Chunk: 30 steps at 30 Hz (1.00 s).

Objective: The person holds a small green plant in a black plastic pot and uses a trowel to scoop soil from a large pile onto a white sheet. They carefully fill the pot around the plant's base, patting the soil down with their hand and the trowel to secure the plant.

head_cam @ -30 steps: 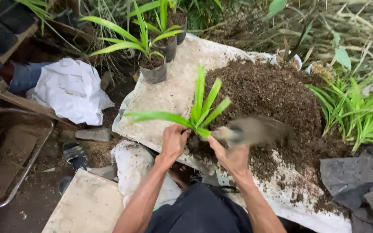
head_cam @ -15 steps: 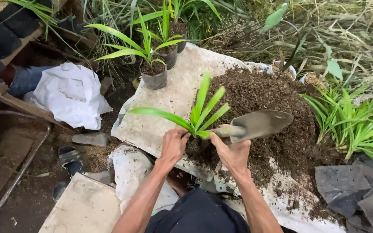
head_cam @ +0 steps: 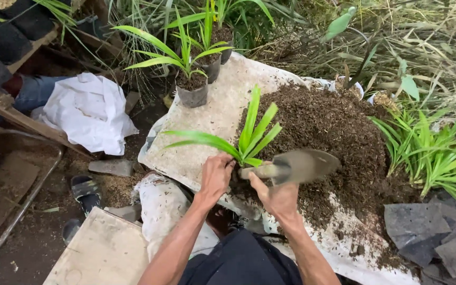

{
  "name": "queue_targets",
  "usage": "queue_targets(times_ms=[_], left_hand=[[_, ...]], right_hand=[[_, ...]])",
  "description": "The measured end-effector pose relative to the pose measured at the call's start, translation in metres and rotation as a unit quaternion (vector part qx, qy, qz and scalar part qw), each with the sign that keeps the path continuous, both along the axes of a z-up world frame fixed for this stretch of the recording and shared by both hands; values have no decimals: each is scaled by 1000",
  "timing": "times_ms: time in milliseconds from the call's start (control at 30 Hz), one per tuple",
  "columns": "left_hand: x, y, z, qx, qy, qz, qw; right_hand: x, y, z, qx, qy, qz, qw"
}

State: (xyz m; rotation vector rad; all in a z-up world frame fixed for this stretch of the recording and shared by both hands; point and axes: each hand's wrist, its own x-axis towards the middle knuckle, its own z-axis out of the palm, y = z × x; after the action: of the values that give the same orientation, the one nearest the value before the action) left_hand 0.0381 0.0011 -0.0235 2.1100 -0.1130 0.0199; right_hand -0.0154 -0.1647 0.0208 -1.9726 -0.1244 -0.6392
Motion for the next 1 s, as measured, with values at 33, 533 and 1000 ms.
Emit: queue_targets(times_ms=[33, 533, 1000], left_hand=[[-1, -1, -3, 3, 4, 2, 1000], [-5, 0, 1, -1, 29, 7, 1000], [-12, 64, 37, -188, 243, -165, 937]], right_hand=[[-2, -8, -8, -28, 41, -10, 999], [16, -7, 20, -65, 4, -41, 997], [-46, -26, -2, 110, 231, -131, 958]])
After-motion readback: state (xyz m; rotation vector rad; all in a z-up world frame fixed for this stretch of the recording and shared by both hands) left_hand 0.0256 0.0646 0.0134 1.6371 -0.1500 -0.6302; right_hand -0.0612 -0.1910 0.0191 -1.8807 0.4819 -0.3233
